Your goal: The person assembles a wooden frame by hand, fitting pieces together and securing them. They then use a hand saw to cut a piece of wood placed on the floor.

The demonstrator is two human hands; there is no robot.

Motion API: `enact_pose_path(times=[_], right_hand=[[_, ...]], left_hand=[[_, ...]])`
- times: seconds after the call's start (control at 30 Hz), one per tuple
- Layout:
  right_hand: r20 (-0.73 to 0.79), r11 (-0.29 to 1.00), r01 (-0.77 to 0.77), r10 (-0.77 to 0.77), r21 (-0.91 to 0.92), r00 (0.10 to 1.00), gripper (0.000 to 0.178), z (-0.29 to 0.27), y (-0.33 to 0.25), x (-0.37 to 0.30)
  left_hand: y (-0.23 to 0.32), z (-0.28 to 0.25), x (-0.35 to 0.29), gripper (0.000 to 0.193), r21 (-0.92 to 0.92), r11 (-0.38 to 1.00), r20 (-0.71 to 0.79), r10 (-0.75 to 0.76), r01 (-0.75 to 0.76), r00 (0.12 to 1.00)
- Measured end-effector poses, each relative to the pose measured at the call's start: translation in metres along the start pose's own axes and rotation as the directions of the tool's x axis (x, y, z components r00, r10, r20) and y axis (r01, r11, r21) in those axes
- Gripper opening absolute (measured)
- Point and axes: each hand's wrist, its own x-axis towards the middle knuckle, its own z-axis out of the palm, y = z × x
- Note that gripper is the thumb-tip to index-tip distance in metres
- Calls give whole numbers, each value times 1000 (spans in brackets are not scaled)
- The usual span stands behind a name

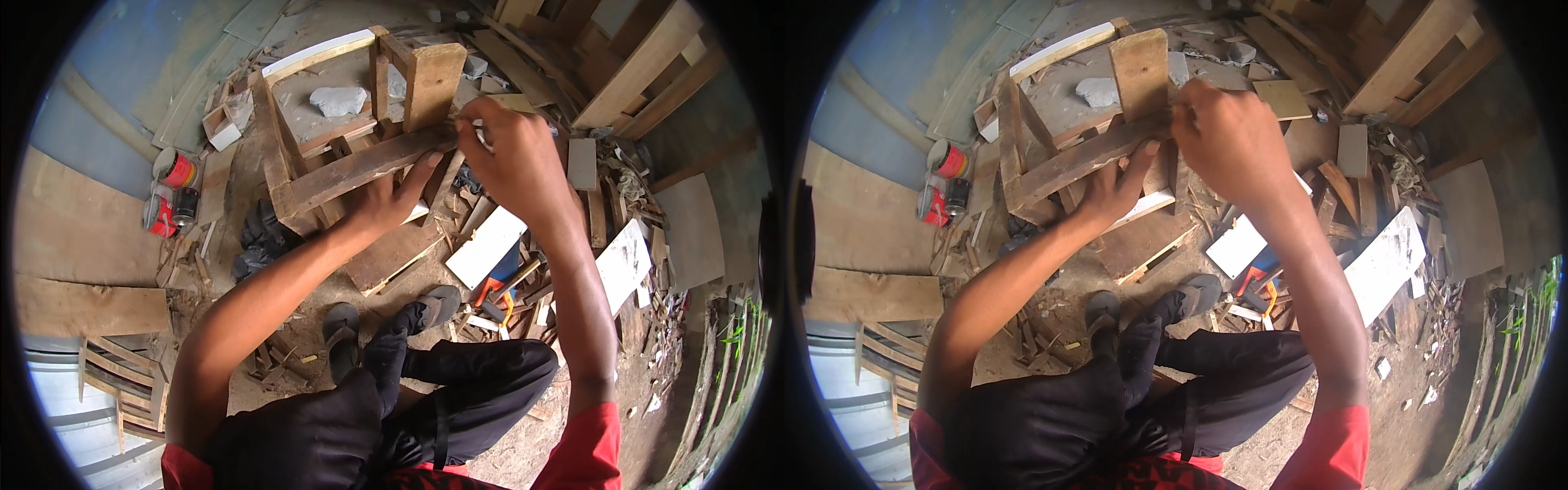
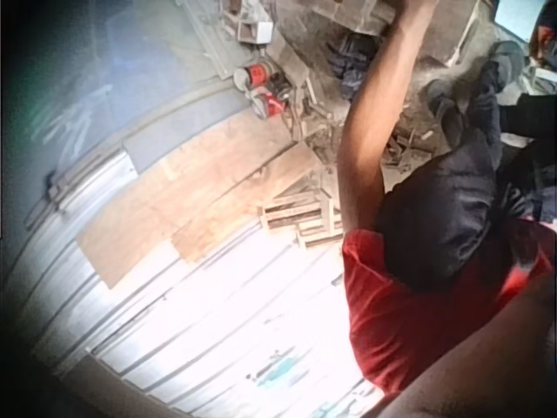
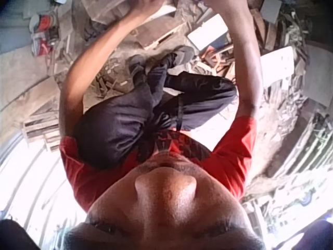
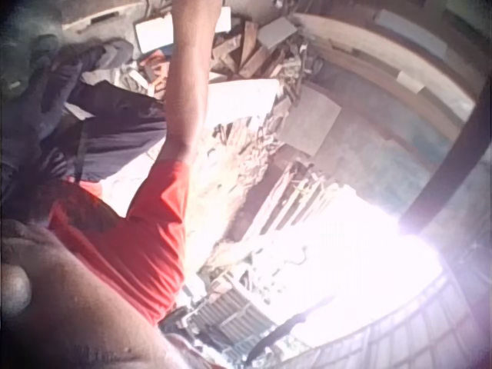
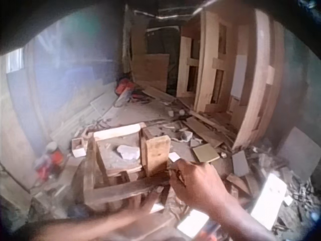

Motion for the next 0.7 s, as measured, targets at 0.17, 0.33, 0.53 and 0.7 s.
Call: enact_pose_path(times=[0.17,0.33,0.53,0.7], right_hand=[[61,997,66,-68,28,996,11,13,-25,-4],[28,993,-89,91,-83,995,13,4,-3,-3],[15,995,17,-19,99,1000,14,7,-19,0],[-19,999,6,-7,-34,1000,13,17,-11,-7]], left_hand=[[-8,-3,-7,41,119,992,22,44,-47,999],[0,-1,-1,40,36,999,21,30,-31,999],[-18,1,-9,40,117,991,-29,70,-67,997],[0,0,-4,37,15,998,10,-62,62,998]])
